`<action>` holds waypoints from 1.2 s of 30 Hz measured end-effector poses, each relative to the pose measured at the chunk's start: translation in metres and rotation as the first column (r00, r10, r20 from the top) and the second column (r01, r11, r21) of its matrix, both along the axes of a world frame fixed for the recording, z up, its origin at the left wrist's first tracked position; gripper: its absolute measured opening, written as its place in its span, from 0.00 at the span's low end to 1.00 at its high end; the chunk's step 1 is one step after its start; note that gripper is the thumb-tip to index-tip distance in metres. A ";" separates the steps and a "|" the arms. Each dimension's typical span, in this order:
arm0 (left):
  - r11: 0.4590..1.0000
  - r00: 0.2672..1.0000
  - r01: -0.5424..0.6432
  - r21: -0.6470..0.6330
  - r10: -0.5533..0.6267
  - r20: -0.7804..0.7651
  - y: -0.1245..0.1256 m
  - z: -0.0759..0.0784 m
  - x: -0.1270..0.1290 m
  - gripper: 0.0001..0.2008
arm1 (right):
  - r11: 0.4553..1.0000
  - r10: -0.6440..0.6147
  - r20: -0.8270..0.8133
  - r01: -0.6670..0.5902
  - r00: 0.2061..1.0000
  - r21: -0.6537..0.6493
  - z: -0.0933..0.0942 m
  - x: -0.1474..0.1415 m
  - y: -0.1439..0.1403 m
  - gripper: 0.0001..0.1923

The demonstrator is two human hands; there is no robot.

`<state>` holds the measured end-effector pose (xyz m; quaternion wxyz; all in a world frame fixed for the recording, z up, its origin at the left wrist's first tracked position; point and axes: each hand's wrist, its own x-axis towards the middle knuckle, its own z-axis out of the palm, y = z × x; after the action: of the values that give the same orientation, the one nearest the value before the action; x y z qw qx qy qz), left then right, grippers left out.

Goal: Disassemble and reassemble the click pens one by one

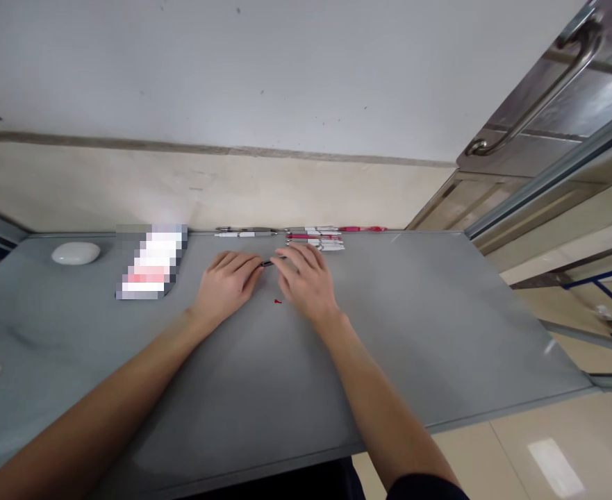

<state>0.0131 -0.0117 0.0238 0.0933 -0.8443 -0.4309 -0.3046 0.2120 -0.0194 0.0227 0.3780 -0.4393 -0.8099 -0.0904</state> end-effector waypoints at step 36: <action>0.932 0.962 -0.250 -0.262 0.209 -0.174 -0.002 -0.017 -0.001 0.25 | 0.977 -0.158 0.294 0.193 0.943 -0.094 -0.009 0.046 0.048 0.14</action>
<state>0.0120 -0.0136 0.0067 0.0380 -0.8122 -0.5580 -0.1657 0.2583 0.0283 0.0132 0.2207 -0.5144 -0.8173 -0.1366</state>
